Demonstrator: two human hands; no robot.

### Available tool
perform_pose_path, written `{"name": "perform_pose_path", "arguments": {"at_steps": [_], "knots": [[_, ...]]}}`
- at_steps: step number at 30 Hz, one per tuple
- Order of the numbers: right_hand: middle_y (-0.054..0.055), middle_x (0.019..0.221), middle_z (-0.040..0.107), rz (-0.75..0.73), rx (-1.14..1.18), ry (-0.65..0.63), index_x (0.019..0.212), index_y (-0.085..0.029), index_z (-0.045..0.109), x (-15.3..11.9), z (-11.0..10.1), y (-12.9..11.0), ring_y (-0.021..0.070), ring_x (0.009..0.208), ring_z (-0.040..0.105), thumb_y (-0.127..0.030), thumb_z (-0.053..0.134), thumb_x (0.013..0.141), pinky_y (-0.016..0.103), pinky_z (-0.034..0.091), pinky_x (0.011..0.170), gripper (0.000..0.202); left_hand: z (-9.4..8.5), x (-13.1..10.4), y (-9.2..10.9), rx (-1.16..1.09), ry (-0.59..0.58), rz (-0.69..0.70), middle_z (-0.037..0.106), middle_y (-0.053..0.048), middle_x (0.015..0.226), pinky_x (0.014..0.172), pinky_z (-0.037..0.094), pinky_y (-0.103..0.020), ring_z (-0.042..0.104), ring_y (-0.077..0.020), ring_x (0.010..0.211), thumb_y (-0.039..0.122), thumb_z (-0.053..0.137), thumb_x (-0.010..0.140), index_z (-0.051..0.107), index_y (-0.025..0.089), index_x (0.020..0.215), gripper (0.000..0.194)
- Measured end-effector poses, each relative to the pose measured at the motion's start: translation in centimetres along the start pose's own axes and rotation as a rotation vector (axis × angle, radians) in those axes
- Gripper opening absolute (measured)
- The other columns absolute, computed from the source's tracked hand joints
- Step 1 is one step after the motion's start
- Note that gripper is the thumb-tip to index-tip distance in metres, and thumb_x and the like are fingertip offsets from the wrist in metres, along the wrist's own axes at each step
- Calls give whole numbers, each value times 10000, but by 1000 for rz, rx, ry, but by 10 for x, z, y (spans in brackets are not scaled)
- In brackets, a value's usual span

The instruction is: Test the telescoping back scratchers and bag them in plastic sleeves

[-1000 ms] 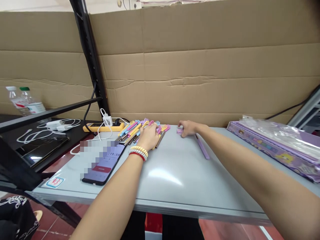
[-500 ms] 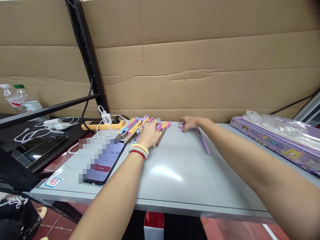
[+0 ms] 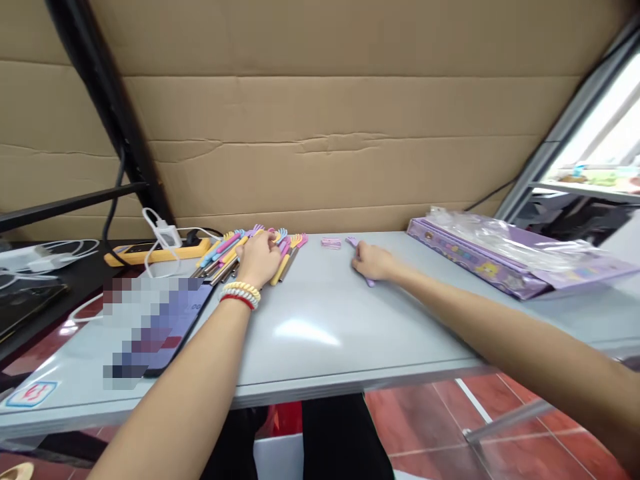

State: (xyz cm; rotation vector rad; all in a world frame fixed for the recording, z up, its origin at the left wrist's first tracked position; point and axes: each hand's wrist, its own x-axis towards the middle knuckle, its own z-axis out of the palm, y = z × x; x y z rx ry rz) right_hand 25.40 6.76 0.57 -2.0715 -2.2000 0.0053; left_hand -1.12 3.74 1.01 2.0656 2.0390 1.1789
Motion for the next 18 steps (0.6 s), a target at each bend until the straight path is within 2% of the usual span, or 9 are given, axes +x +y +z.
{"name": "perform_pose_path", "arguments": {"at_steps": [3, 7, 9, 13, 16, 18], "knots": [[126, 962, 660, 22, 96, 33, 1066, -160, 526, 2, 5, 15, 233, 848, 606, -297, 518, 775, 285, 400, 656, 322, -2, -1, 0, -1, -21, 7, 689, -69, 1078, 965, 348, -409, 593, -237, 1063, 173, 449, 803, 622, 197, 1028, 285], [86, 850, 661, 80, 87, 71, 1059, -164, 541, 2, -3, 57, 203, 727, 600, -262, 548, 739, 270, 387, 622, 335, -5, -2, 1, 16, -49, -15, 688, -78, 1070, 964, 354, -411, 594, -247, 1064, 165, 450, 801, 617, 182, 1041, 293], [88, 818, 656, 115, 62, 74, 1061, -154, 549, -1, -6, 82, 209, 699, 601, -238, 546, 732, 281, 390, 625, 340, -5, -3, 2, 25, -49, -20, 685, -83, 1075, 964, 354, -414, 591, -252, 1070, 168, 456, 801, 616, 179, 1046, 293], [148, 904, 652, 190, -28, 63, 1070, -134, 556, -9, -6, 123, 247, 740, 614, -238, 527, 747, 317, 409, 640, 341, -4, -4, 2, 21, -48, -19, 691, -76, 1041, 940, 374, -401, 597, -247, 1056, 163, 467, 792, 624, 187, 1011, 271], [158, 912, 652, 209, -72, 41, 1060, -139, 559, -15, -9, 138, 276, 805, 619, -264, 548, 746, 338, 424, 677, 338, -6, -1, -3, 39, -16, -40, 695, -71, 1032, 940, 380, -413, 599, -258, 1046, 179, 497, 779, 636, 196, 996, 258], [168, 941, 649, 242, -78, 77, 1059, -140, 555, -17, -14, 139, 301, 858, 612, -306, 568, 739, 354, 428, 683, 361, -11, 4, -10, 15, 33, -79, 697, -77, 1027, 930, 401, -388, 608, -245, 1027, 176, 497, 779, 640, 183, 1010, 271]]}}
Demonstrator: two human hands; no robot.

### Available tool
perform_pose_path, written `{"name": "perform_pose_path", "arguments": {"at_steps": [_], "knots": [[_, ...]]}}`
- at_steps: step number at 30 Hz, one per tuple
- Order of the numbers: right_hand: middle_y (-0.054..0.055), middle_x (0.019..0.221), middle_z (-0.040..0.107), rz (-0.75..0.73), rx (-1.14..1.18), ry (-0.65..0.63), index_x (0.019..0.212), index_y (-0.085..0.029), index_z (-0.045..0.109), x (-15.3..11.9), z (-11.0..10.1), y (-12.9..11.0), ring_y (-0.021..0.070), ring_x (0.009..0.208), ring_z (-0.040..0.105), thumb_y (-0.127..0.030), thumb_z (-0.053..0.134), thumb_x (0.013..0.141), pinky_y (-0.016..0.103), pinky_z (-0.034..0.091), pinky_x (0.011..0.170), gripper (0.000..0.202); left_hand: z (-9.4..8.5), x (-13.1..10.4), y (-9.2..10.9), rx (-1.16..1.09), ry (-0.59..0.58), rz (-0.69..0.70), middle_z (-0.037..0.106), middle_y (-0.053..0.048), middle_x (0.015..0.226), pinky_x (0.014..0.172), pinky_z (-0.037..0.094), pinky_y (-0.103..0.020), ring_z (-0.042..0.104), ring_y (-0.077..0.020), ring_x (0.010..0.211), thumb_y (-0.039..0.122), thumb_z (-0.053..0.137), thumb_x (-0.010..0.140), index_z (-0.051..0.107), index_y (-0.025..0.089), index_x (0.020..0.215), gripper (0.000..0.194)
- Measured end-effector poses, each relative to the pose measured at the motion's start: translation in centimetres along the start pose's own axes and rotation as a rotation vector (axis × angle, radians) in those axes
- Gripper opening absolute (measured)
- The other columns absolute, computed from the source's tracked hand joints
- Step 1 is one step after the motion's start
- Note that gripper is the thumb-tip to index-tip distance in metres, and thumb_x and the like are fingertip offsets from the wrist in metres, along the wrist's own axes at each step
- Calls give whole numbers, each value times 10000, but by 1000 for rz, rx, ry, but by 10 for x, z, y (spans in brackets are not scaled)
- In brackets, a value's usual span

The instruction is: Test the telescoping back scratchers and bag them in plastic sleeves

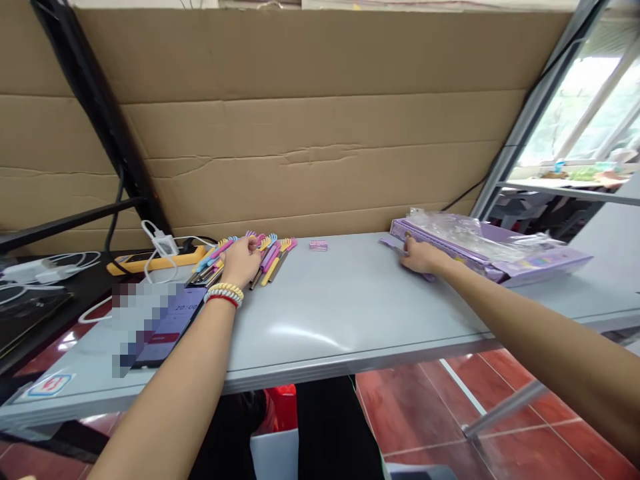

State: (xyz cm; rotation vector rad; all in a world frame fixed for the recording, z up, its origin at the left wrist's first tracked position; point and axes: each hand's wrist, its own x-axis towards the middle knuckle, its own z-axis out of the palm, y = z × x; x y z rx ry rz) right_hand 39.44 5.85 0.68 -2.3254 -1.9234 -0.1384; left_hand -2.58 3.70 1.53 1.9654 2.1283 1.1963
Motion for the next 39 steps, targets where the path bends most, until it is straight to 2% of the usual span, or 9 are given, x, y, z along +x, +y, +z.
{"name": "perform_pose_path", "arguments": {"at_steps": [2, 5, 10, 13, 16, 19, 27, 32, 39], "knots": [[170, 978, 642, 13, 50, 100, 1047, -148, 554, -1, -9, -9, 311, 899, 599, -346, 577, 734, 361, 429, 685, 372, -8, 6, -7, -29, 84, -83, 698, -89, 1026, 907, 427, -346, 618, -225, 1005, 174, 479, 795, 642, 157, 1031, 288], [143, 962, 640, -59, 250, 280, 985, -166, 563, -3, -22, -46, 275, 893, 591, -337, 583, 723, 340, 427, 696, 313, -21, 11, -17, -13, 167, -194, 703, -104, 1018, 891, 443, -310, 625, -216, 984, 208, 480, 814, 659, 132, 1024, 287], [103, 912, 640, -146, 602, 394, 871, -174, 567, -17, -18, -132, 217, 824, 574, -266, 570, 691, 308, 424, 696, 203, -26, 8, -22, 128, 8, -113, 723, -94, 933, 845, 464, -307, 643, -238, 931, 290, 515, 797, 709, 176, 868, 236], [90, 916, 639, -156, 693, 406, 831, -179, 564, -24, 0, -159, 207, 842, 561, -247, 534, 700, 304, 422, 712, 151, -23, 5, -20, 270, -94, -58, 725, -91, 875, 816, 477, -325, 647, -265, 922, 269, 535, 747, 710, 201, 770, 189], [61, 839, 643, -169, 751, 324, 748, -190, 561, -26, 11, -158, 186, 786, 555, -232, 526, 689, 288, 411, 694, 82, -20, 3, -16, 373, -177, -66, 722, -112, 877, 797, 491, -343, 648, -287, 927, 231, 553, 707, 709, 198, 725, 161], [40, 746, 637, -124, 780, 271, 686, -194, 562, -27, 12, -143, 164, 707, 545, -212, 518, 679, 270, 401, 663, 49, -19, 1, -11, 411, -175, -112, 715, -143, 933, 786, 502, -371, 644, -311, 949, 219, 570, 697, 720, 190, 762, 166], [44, 724, 647, -86, 767, 233, 652, -199, 568, -32, 6, -140, 164, 695, 553, -213, 525, 675, 254, 397, 620, 50, -20, 2, -18, 294, 39, -232, 703, -182, 980, 785, 499, -432, 636, -344, 964, 245, 543, 726, 726, 176, 909, 268], [44, 745, 653, -88, 731, 151, 650, -208, 562, -37, 6, -146, 169, 717, 560, -208, 534, 675, 252, 387, 602, 38, -21, 4, -26, 300, -58, -280, 702, -181, 981, 783, 499, -420, 634, -332, 961, 282, 563, 697, 720, 166, 925, 300], [41, 739, 652, -111, 721, 118, 664, -198, 569, -36, 7, -147, 158, 691, 555, -210, 534, 682, 249, 380, 594, 41, -17, 3, -22, 310, -78, -292, 682, -204, 1043, 790, 498, -457, 624, -362, 992, 298, 560, 706, 709, 150, 931, 308]]}}
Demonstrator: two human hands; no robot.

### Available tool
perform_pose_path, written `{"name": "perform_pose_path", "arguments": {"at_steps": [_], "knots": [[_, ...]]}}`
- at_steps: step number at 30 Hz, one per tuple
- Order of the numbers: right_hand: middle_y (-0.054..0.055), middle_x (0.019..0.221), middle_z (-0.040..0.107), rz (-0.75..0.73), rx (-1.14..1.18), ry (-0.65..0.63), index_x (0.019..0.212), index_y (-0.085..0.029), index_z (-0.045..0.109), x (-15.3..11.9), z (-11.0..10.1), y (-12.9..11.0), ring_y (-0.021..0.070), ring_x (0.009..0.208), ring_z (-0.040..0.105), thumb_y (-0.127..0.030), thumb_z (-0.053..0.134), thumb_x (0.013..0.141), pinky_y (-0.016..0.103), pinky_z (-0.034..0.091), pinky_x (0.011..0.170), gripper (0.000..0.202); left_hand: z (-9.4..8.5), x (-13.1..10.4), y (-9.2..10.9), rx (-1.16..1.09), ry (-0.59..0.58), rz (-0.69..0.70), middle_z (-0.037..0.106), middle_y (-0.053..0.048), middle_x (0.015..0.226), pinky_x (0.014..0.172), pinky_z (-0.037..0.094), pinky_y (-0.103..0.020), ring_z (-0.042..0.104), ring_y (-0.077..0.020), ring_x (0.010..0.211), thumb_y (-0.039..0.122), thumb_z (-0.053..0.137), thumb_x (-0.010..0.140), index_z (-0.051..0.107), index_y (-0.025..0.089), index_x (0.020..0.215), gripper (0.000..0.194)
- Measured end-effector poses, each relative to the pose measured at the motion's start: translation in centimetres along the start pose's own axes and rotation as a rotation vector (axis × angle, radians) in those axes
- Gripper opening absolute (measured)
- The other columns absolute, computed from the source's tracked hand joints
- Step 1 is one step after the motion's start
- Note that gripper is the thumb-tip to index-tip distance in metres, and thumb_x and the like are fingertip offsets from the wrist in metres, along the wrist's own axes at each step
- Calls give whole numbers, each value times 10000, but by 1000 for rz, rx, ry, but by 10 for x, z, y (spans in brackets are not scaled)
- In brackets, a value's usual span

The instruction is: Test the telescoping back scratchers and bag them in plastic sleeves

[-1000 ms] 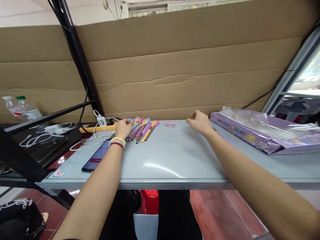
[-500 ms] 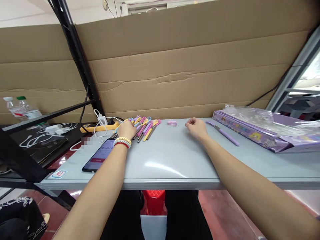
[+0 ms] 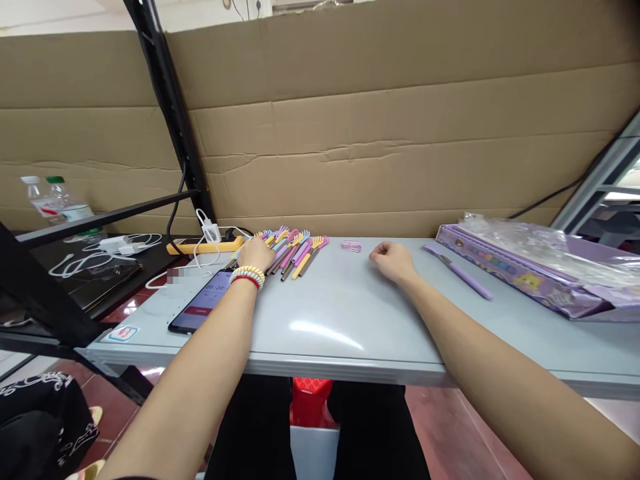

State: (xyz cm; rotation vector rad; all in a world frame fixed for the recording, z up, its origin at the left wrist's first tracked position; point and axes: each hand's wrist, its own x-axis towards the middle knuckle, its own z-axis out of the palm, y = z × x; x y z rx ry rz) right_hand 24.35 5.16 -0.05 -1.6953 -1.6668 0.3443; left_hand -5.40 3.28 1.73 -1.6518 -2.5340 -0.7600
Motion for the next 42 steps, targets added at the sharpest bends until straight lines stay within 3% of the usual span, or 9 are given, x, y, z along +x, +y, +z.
{"name": "perform_pose_path", "arguments": {"at_steps": [11, 18, 31, 34, 37, 39, 42], "knots": [[51, 755, 659, 3, -18, -65, 660, -200, 574, -1, 0, 0, 170, 716, 570, -208, 549, 676, 252, 390, 595, 30, 4, -1, 2, 11, 0, 27, 683, -205, 1015, 796, 493, -459, 626, -364, 975, 291, 533, 742, 699, 152, 921, 280], [51, 763, 660, 2, -24, -77, 681, -190, 584, -1, 1, 0, 157, 699, 565, -206, 554, 676, 241, 387, 580, 34, 8, -1, -1, -29, 54, 29, 669, -214, 1036, 800, 483, -466, 624, -366, 969, 282, 536, 748, 627, 135, 1102, 394], [45, 736, 657, -31, -33, -98, 690, -190, 606, 0, 2, 1, 155, 676, 566, -211, 564, 677, 232, 383, 566, 49, 6, -3, 0, -43, 22, 50, 677, -187, 1029, 799, 474, -445, 618, -360, 989, 240, 521, 757, 666, 173, 1019, 307], [40, 723, 654, -32, -37, -95, 686, -194, 601, -1, 2, 1, 153, 671, 564, -211, 558, 681, 229, 378, 562, 47, 3, -6, 3, -110, 75, 25, 666, -210, 1034, 795, 470, -441, 625, -358, 980, 223, 526, 762, 547, 129, 1223, 471], [38, 713, 647, -40, -38, -100, 689, -189, 597, -1, 3, 0, 147, 658, 558, -208, 548, 687, 227, 373, 558, 53, -1, -10, 7, -240, 237, 47, 671, -186, 1009, 810, 467, -408, 637, -314, 964, 215, 496, 802, 256, 89, 1434, 687], [37, 706, 643, -50, -36, -105, 690, -187, 597, -1, 3, 0, 146, 656, 555, -209, 546, 688, 227, 372, 557, 55, -2, -11, 8, -324, 330, 87, 679, -143, 981, 833, 464, -375, 638, -271, 959, 216, 462, 828, 122, 84, 1471, 739], [34, 704, 642, -61, -30, -115, 693, -186, 598, -1, 4, 1, 146, 659, 553, -208, 548, 687, 226, 372, 558, 54, -3, -9, 8, -361, 347, 58, 679, -134, 983, 849, 466, -367, 628, -259, 972, 211, 445, 826, 125, 54, 1470, 736]]}}
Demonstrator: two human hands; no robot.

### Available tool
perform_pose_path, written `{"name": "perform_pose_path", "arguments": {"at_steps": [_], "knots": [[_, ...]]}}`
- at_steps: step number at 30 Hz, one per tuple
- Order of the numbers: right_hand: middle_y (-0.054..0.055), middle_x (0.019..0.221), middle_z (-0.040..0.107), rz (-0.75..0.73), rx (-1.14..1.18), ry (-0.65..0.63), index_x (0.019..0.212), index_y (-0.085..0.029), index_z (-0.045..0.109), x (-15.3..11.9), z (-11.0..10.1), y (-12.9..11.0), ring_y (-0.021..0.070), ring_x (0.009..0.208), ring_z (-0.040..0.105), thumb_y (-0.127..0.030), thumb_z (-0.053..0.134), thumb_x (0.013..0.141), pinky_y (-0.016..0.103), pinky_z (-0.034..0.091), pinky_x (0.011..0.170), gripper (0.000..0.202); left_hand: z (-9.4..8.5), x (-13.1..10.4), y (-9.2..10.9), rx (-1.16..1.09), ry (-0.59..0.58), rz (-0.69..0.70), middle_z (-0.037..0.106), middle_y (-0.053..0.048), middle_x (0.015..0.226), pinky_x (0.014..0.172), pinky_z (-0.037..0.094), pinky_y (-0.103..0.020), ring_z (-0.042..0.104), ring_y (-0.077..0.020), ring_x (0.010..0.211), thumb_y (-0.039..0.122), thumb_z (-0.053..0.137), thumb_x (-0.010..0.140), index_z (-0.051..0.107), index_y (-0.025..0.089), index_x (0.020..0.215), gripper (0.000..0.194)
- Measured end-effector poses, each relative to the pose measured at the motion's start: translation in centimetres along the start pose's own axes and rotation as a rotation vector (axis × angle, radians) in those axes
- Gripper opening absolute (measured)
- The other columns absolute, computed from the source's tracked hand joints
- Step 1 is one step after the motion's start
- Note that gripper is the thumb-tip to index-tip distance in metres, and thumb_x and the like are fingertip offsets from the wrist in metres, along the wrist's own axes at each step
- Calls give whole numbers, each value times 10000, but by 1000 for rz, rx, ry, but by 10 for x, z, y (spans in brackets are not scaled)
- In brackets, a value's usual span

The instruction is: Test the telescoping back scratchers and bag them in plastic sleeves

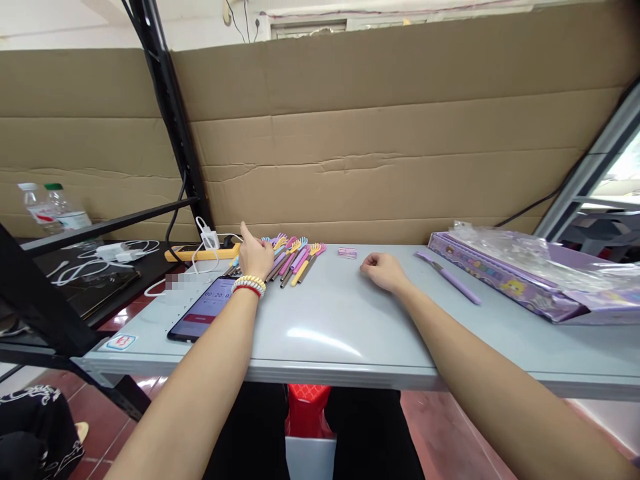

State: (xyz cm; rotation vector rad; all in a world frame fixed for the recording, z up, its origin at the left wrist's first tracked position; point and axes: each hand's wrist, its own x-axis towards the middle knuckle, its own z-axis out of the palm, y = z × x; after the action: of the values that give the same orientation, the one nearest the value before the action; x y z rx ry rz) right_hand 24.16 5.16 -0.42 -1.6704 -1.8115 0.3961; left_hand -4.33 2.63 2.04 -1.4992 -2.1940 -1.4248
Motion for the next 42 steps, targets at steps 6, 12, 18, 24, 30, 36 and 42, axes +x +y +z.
{"name": "perform_pose_path", "arguments": {"at_steps": [6, 12, 18, 24, 30, 36, 42], "knots": [[31, 699, 643, -7, 2, 0, 682, -181, 599, 0, 1, 0, 141, 654, 548, -197, 542, 693, 222, 366, 557, 60, 3, 1, -8, 251, -142, 15, 600, -205, 1143, 963, 413, -418, 527, -332, 1135, 284, 504, 789, 613, 100, 1155, 423], [32, 694, 645, -13, 2, -2, 694, -164, 624, 1, 2, 1, 129, 636, 542, -182, 552, 685, 218, 357, 558, 75, 9, -1, -11, 344, -184, 38, 548, -193, 1231, 1017, 375, -427, 468, -337, 1208, 557, 500, 769, 612, 124, 1185, 610], [32, 694, 646, -14, -11, -5, 700, -166, 627, 0, 2, 1, 131, 642, 544, -178, 551, 694, 219, 360, 568, 77, 13, -3, -10, 358, -441, 31, 485, -192, 1370, 1034, 363, -449, 442, -347, 1270, 776, 450, 668, 491, 141, 1331, 919], [29, 678, 641, -16, -21, -24, 689, -169, 622, -1, 2, 0, 138, 653, 547, -172, 560, 685, 222, 364, 570, 62, 16, -3, -11, 441, -446, 76, 525, -186, 1329, 999, 398, -441, 484, -347, 1230, 713, 467, 696, 557, 140, 1266, 813], [32, 697, 646, -15, -11, -26, 706, -168, 627, -1, 2, 1, 135, 655, 545, -183, 557, 693, 220, 366, 574, 73, 17, -4, -9, 448, -442, 74, 525, -203, 1310, 993, 388, -458, 484, -361, 1220, 711, 464, 696, 551, 146, 1276, 815], [34, 684, 644, -27, -22, -8, 686, -168, 625, -1, 2, 1, 133, 646, 542, -185, 556, 692, 217, 362, 562, 71, 13, -8, -2, 414, -308, 80, 529, -196, 1295, 1001, 370, -461, 455, -345, 1241, 606, 455, 761, 598, 134, 1200, 661], [33, 689, 644, -26, -10, -6, 700, -165, 630, 1, 3, 2, 127, 628, 539, -184, 568, 681, 216, 360, 550, 68, 15, -20, 11, 350, -357, 161, 496, -172, 1361, 1040, 319, -473, 413, -342, 1284, 716, 374, 752, 569, 157, 1255, 777]]}}
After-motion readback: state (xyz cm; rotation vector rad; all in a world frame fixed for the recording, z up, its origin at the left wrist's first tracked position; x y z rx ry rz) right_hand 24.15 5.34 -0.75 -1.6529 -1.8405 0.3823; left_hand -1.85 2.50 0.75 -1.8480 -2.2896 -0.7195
